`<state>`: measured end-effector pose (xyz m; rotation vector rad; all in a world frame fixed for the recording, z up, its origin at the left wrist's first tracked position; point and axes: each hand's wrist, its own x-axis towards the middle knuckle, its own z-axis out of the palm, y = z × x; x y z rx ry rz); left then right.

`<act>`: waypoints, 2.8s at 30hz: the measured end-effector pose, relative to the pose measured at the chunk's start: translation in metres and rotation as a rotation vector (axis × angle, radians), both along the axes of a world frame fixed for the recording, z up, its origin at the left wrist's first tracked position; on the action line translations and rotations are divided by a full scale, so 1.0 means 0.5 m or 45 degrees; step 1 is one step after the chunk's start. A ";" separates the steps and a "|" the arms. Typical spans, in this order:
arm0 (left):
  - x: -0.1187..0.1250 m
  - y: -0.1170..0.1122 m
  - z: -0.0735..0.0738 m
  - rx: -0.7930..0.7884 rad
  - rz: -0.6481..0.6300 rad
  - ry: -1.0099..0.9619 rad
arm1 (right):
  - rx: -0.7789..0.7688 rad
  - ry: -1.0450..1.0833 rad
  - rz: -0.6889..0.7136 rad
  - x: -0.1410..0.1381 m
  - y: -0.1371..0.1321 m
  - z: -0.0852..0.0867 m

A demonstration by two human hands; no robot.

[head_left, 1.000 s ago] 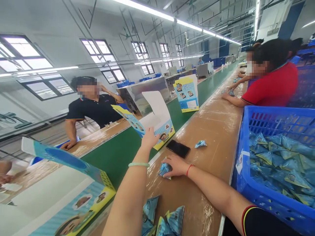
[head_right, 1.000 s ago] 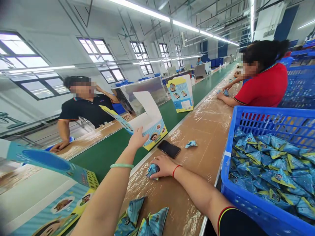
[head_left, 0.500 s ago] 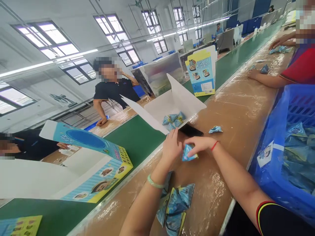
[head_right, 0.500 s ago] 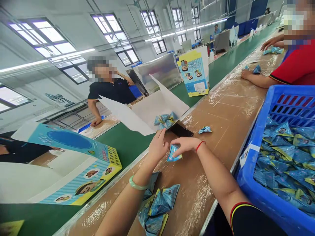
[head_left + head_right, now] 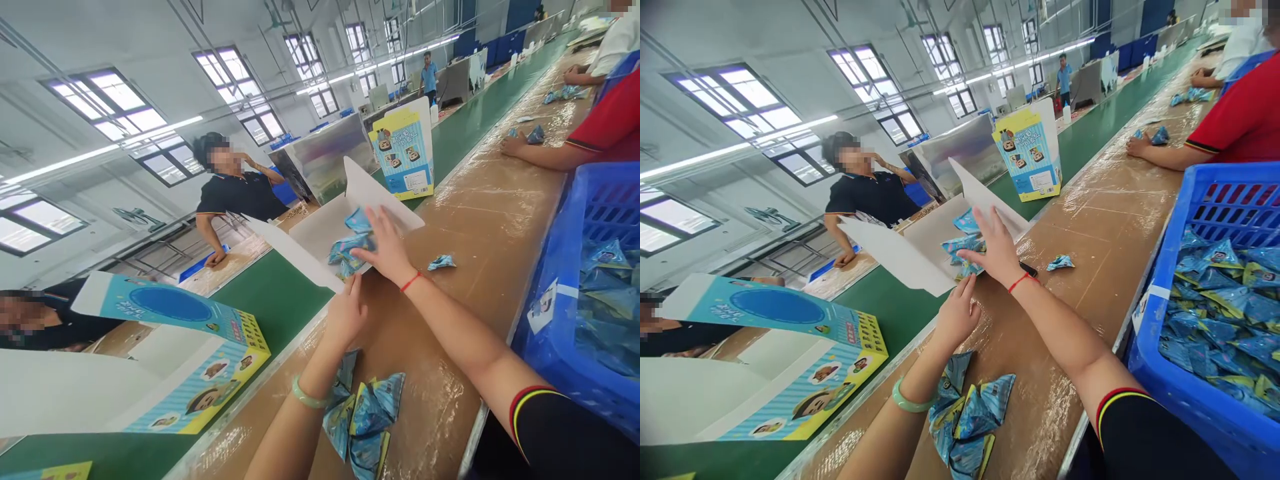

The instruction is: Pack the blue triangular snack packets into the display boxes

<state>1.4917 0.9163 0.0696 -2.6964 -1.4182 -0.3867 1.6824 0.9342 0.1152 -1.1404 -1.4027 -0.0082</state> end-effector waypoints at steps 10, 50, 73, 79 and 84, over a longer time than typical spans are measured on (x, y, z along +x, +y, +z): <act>-0.031 0.047 0.051 0.122 0.173 0.050 | -0.121 -0.182 0.466 -0.109 -0.131 -0.123; -0.163 -0.020 -0.154 -0.766 -0.047 -0.917 | -0.780 -0.541 1.120 -0.096 -0.063 -0.257; -0.204 -0.009 -0.165 -0.550 -0.019 -0.759 | -0.770 -0.500 0.809 -0.121 -0.034 -0.257; -0.208 -0.007 -0.166 -0.543 -0.071 -0.711 | -0.782 -0.493 0.811 -0.120 -0.036 -0.250; -0.204 -0.013 -0.162 -0.471 -0.183 -0.651 | -0.823 -0.402 0.815 -0.120 -0.041 -0.251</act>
